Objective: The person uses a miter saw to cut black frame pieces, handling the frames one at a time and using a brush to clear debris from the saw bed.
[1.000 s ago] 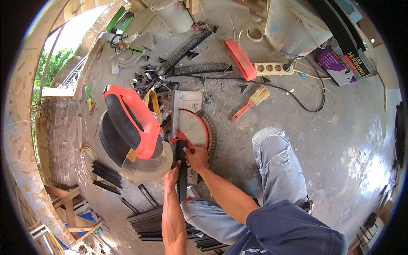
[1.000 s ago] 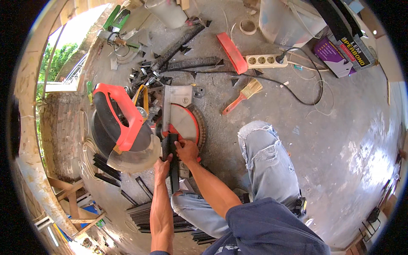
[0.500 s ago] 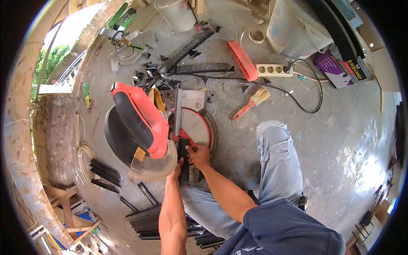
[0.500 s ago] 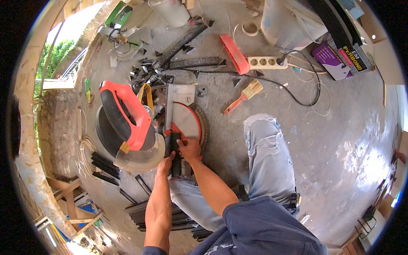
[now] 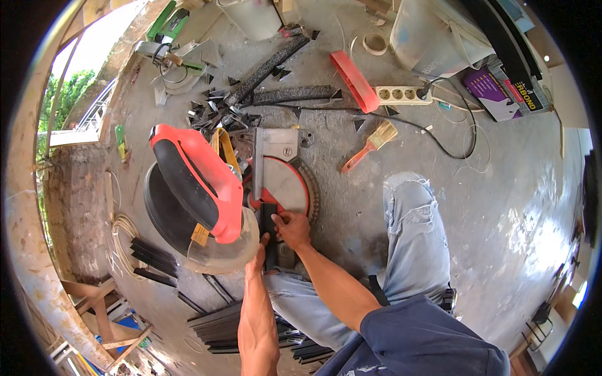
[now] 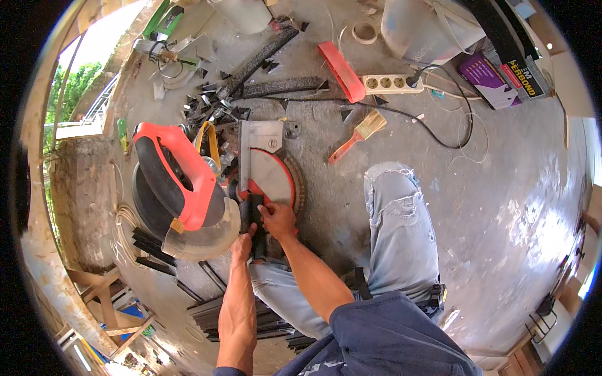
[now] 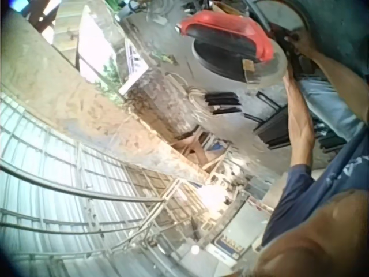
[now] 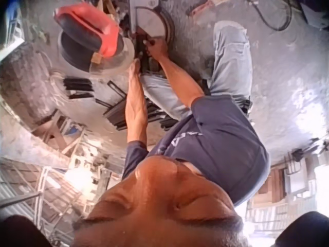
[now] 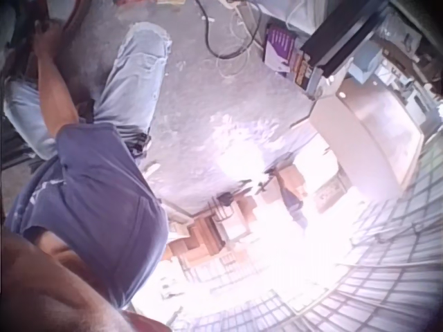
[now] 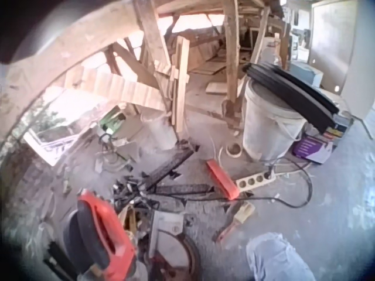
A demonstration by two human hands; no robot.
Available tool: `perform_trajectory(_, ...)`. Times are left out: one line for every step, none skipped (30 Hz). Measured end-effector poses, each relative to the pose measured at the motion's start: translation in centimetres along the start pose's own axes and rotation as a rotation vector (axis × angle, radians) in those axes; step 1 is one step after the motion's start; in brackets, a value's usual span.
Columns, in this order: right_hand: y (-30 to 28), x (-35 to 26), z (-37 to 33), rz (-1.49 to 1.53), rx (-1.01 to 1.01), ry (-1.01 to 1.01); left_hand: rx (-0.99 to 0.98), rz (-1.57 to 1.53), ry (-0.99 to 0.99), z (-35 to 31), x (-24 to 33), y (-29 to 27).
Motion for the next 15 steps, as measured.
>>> perform_trajectory(0.0, -0.1, 0.0, -0.003, -0.006, 0.002, 0.002, -0.002, -0.006, 0.0, -0.4, 0.1)
perform_trajectory(0.0, 0.1, 0.1, 0.017, -0.007, 0.004, -0.007, -0.014, -0.017, 0.1, -0.3, 0.2)
perform_trajectory(0.0, 0.3, 0.2, 0.038, -0.009, 0.006, -0.014, -0.026, -0.028, 0.1, -0.3, 0.3)
perform_trajectory(0.1, 0.5, 0.3, 0.037, -0.010, 0.005, -0.013, -0.027, -0.028, -0.1, -0.2, 0.3)
perform_trajectory(0.1, 0.5, 0.3, 0.014, -0.004, -0.004, 0.019, -0.038, -0.016, -0.4, 0.1, 0.1)
perform_trajectory(0.1, 0.6, 0.3, -0.008, 0.003, -0.013, 0.035, -0.044, -0.010, -0.5, 0.2, -0.1)
perform_trajectory(0.1, 0.7, 0.3, -0.007, 0.003, -0.015, 0.052, -0.050, -0.003, -0.5, 0.4, -0.2)
perform_trajectory(0.2, 0.7, 0.3, 0.008, -0.005, -0.022, 0.030, -0.073, -0.005, -0.5, 0.4, -0.2)
perform_trajectory(0.2, 0.7, 0.3, 0.023, -0.011, -0.029, 0.008, -0.096, -0.007, -0.4, 0.4, -0.2)
perform_trajectory(0.2, 0.7, 0.3, 0.021, -0.012, -0.030, 0.008, -0.098, -0.007, -0.6, 0.5, -0.2)
perform_trajectory(0.1, 0.6, 0.3, 0.010, -0.014, -0.042, 0.056, -0.025, -0.003, -1.0, 1.2, -0.5)
perform_trajectory(0.1, 0.5, 0.4, -0.002, -0.016, -0.054, 0.104, 0.048, 0.001, -1.2, 1.7, -0.8)
perform_trajectory(0.1, 0.5, 0.4, -0.002, -0.017, -0.057, 0.106, 0.046, 0.003, -1.0, 1.5, -0.8)
perform_trajectory(0.0, 0.5, 0.3, 0.001, -0.015, -0.047, 0.012, -0.022, -0.019, -0.8, 1.1, -0.4)
perform_trajectory(0.0, 0.5, 0.2, 0.004, -0.013, -0.037, -0.083, -0.089, -0.041, -0.8, 0.8, 0.0)
Point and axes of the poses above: each hand's wrist, its own z-axis towards the middle knuckle, its own y-axis out of the palm, x = y × z, the point moved 6 cm from there along z, towards the middle knuckle, and after that the axes turned 11 degrees about -y, right-handed, at the moved point
